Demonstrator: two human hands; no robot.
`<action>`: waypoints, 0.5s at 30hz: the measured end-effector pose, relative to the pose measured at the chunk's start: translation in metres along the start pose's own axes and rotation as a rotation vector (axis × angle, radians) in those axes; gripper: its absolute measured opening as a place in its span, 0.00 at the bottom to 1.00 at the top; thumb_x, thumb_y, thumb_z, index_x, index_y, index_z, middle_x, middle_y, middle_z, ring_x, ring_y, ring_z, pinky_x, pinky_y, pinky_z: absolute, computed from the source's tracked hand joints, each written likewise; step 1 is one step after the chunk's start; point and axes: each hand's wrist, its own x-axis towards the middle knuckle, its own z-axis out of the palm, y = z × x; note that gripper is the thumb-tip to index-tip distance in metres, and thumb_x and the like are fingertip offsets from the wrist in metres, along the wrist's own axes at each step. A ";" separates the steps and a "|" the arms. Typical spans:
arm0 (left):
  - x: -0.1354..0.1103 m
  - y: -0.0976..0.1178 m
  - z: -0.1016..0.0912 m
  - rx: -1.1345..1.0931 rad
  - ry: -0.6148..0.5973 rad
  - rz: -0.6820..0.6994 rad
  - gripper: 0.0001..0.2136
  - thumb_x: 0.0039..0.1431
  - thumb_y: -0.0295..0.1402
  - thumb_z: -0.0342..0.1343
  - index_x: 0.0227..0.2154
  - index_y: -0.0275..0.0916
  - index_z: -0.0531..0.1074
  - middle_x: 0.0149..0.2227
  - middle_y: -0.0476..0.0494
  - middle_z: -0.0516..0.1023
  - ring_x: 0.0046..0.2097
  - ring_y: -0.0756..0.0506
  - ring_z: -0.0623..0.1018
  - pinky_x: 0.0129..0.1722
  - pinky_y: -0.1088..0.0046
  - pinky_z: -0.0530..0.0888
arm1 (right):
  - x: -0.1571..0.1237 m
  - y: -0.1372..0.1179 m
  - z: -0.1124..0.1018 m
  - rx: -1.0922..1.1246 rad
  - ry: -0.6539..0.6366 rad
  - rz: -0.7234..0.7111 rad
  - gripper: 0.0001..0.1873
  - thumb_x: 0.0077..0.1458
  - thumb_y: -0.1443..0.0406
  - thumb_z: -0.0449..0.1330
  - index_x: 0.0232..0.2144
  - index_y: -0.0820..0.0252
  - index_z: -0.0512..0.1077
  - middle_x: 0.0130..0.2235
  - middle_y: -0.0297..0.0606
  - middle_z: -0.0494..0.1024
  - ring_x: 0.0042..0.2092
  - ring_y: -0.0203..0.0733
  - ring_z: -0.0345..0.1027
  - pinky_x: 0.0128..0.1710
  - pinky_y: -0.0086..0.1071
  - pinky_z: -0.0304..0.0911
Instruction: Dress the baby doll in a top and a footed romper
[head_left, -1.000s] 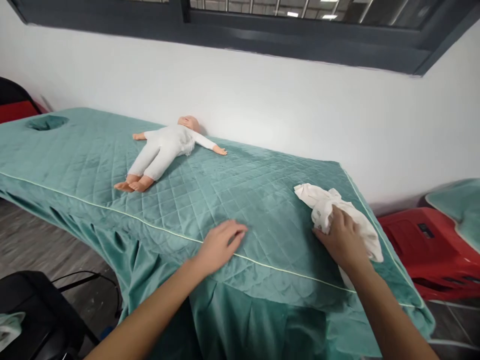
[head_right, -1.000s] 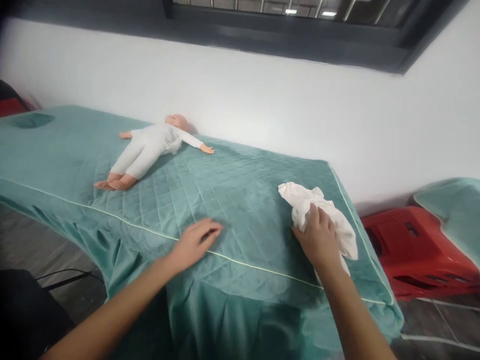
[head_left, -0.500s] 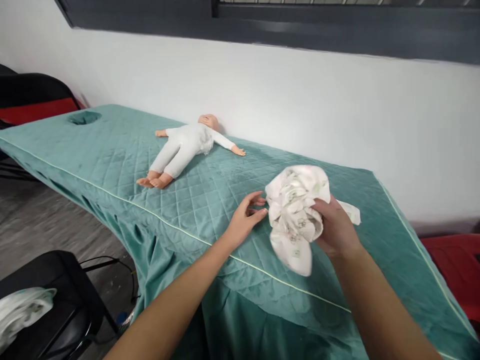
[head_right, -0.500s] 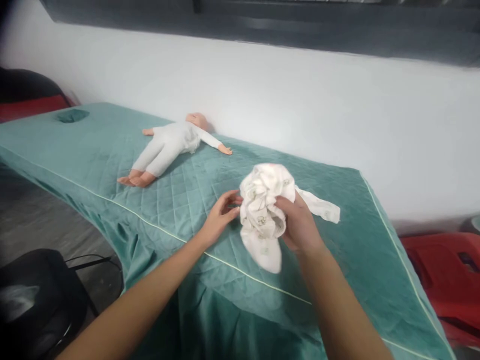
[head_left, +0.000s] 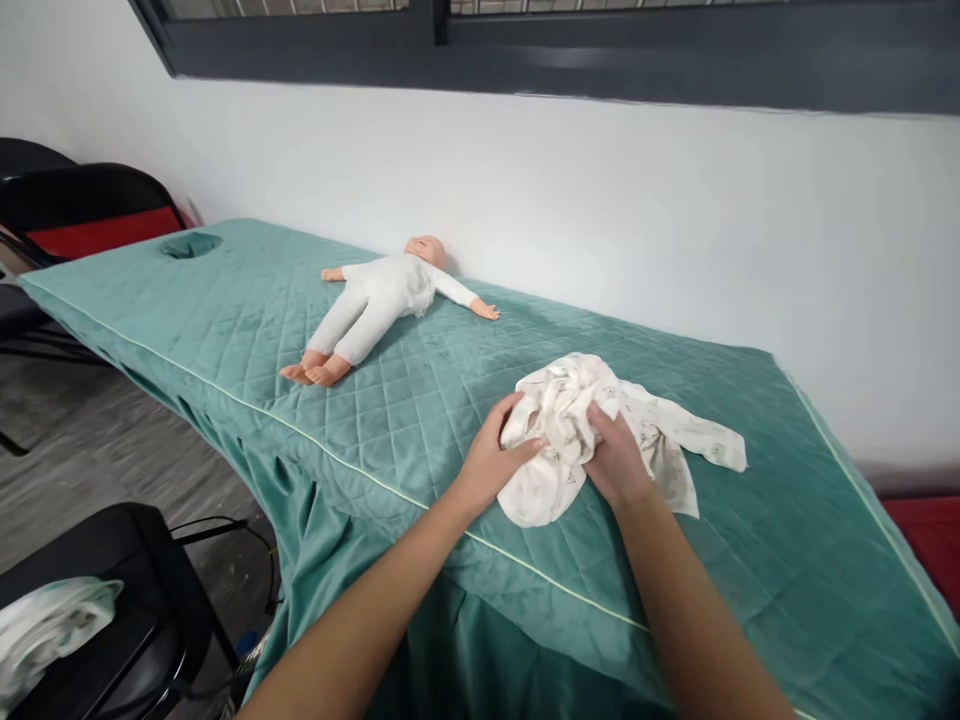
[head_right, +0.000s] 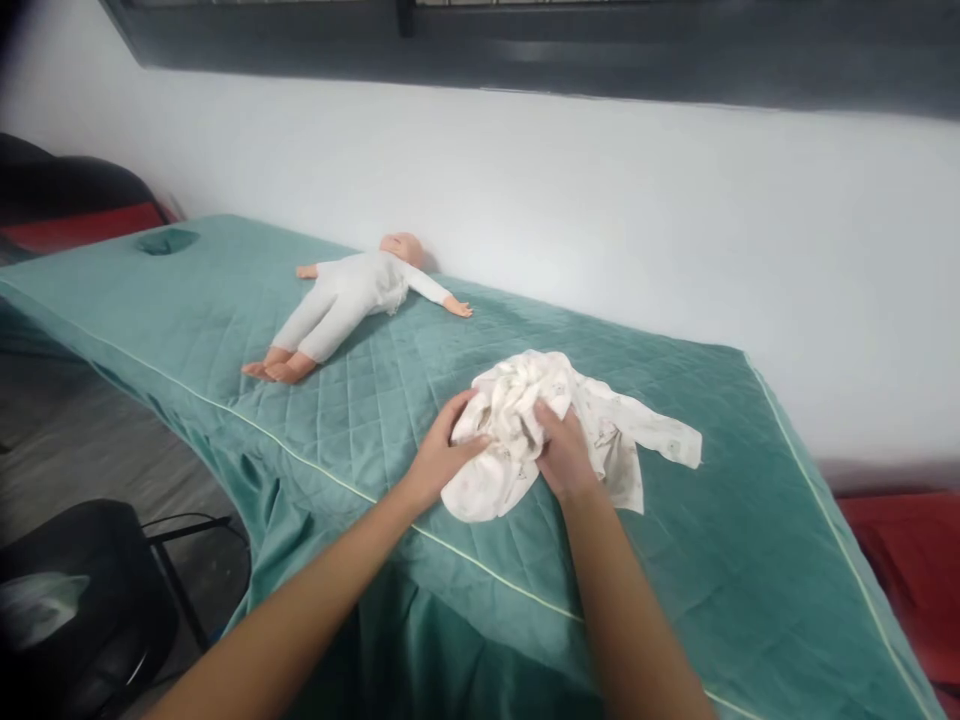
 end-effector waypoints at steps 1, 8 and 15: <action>0.000 -0.002 0.001 0.075 -0.029 0.026 0.28 0.55 0.42 0.67 0.58 0.43 0.69 0.61 0.39 0.73 0.61 0.37 0.73 0.64 0.58 0.66 | -0.002 0.001 0.000 -0.027 -0.031 -0.021 0.31 0.49 0.59 0.72 0.55 0.52 0.73 0.54 0.38 0.81 0.57 0.53 0.74 0.55 0.44 0.72; -0.003 0.003 -0.002 0.112 -0.139 -0.002 0.16 0.60 0.40 0.61 0.49 0.40 0.78 0.53 0.39 0.80 0.55 0.40 0.78 0.58 0.62 0.71 | -0.014 -0.002 0.006 -0.129 -0.025 -0.048 0.38 0.44 0.62 0.75 0.58 0.54 0.71 0.51 0.41 0.82 0.51 0.53 0.77 0.52 0.45 0.73; -0.003 0.009 0.002 0.090 -0.045 -0.036 0.14 0.65 0.42 0.56 0.45 0.39 0.77 0.49 0.40 0.81 0.50 0.42 0.79 0.53 0.65 0.72 | -0.057 -0.087 -0.032 -0.191 0.212 -0.318 0.28 0.49 0.56 0.69 0.54 0.50 0.73 0.47 0.38 0.82 0.53 0.54 0.76 0.53 0.48 0.72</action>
